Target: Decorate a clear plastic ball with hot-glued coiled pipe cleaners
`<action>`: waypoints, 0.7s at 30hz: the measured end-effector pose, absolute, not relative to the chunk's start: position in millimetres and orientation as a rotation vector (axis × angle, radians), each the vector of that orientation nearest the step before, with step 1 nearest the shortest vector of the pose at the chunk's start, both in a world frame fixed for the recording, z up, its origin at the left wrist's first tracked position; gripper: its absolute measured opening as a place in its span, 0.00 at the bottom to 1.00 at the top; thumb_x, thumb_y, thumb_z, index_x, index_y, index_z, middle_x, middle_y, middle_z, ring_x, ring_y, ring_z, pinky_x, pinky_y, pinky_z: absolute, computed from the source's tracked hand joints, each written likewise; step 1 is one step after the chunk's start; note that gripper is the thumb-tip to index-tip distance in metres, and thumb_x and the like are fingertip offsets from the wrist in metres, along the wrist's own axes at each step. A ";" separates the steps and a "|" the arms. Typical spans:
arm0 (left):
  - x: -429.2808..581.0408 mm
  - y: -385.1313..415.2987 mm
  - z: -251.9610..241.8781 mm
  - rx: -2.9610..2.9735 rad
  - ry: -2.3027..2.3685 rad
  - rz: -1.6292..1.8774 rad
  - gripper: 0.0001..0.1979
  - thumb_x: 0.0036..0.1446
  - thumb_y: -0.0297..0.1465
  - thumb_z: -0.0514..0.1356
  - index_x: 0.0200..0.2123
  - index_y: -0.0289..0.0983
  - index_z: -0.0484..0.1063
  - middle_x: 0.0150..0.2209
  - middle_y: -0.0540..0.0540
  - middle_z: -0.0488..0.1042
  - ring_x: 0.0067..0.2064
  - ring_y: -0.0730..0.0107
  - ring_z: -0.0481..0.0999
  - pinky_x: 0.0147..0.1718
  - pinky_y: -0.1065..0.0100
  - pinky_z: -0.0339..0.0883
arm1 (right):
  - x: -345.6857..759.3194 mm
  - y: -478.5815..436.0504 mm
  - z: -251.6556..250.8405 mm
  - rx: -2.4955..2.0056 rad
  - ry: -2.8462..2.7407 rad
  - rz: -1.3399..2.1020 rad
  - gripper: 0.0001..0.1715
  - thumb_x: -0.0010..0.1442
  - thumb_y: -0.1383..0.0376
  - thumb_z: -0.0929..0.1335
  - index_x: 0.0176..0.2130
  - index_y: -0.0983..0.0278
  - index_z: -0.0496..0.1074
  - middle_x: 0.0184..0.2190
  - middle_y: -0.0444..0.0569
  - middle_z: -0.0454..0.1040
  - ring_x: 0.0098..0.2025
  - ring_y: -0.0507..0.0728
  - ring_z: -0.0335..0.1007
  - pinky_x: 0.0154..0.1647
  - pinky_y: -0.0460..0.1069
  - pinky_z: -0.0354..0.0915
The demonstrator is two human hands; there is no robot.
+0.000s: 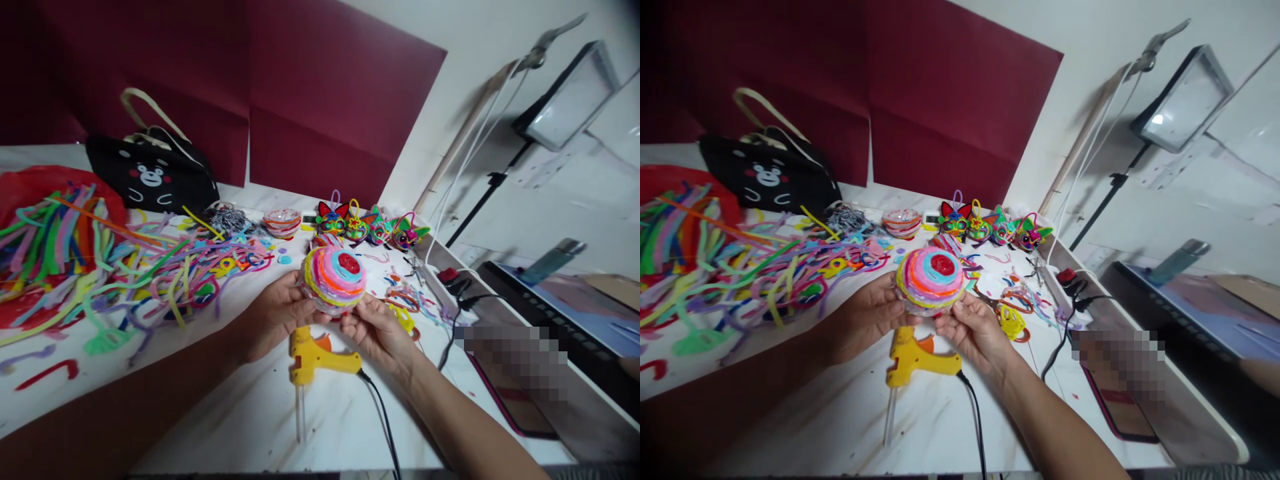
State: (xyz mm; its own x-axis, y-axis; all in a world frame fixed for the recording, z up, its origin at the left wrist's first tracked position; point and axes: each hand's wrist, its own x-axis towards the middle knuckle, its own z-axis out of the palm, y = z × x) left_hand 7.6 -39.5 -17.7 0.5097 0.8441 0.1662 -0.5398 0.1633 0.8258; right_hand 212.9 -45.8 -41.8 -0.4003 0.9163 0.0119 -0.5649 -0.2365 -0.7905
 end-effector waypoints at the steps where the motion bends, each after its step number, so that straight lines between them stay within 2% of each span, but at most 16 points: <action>1: 7.8 -39.5 -18.2 0.989 0.378 1.028 0.17 0.51 0.25 0.67 0.45 0.35 0.72 0.41 0.41 0.80 0.42 0.60 0.81 0.40 0.66 0.75 | 212.1 -46.0 -42.3 -0.571 -0.905 1.823 0.16 0.52 0.63 0.77 0.38 0.66 0.73 0.29 0.46 0.80 0.29 0.50 0.79 0.34 0.42 0.76; 9: 6.5 -34.4 -24.4 0.793 0.322 1.002 0.12 0.60 0.36 0.60 0.43 0.35 0.75 0.39 0.39 0.81 0.41 0.58 0.82 0.37 0.64 0.77 | 211.5 -44.3 -41.8 -0.562 -0.833 1.824 0.14 0.50 0.65 0.78 0.35 0.67 0.74 0.27 0.47 0.81 0.27 0.51 0.79 0.32 0.42 0.76; 14: 8.3 -36.9 -23.5 0.749 0.410 1.025 0.10 0.59 0.35 0.61 0.42 0.36 0.75 0.37 0.42 0.82 0.36 0.61 0.82 0.32 0.66 0.77 | 209.4 -44.4 -45.3 -0.601 -0.860 1.827 0.14 0.51 0.63 0.77 0.34 0.67 0.73 0.26 0.46 0.80 0.25 0.50 0.78 0.30 0.42 0.75; 17: 8.3 -37.6 -23.3 0.779 0.408 1.047 0.10 0.58 0.34 0.63 0.42 0.37 0.75 0.37 0.44 0.81 0.34 0.64 0.82 0.31 0.67 0.78 | 209.7 -43.9 -46.7 -0.665 -0.890 1.823 0.15 0.53 0.60 0.76 0.34 0.68 0.72 0.26 0.49 0.80 0.24 0.51 0.77 0.28 0.43 0.75; 21: 6.8 -32.1 -22.9 0.777 0.428 1.146 0.07 0.54 0.30 0.66 0.38 0.37 0.75 0.34 0.48 0.80 0.31 0.69 0.80 0.32 0.68 0.78 | 217.0 -39.9 -44.3 -0.819 -0.975 1.728 0.18 0.54 0.58 0.75 0.39 0.66 0.72 0.27 0.51 0.81 0.23 0.52 0.76 0.24 0.44 0.71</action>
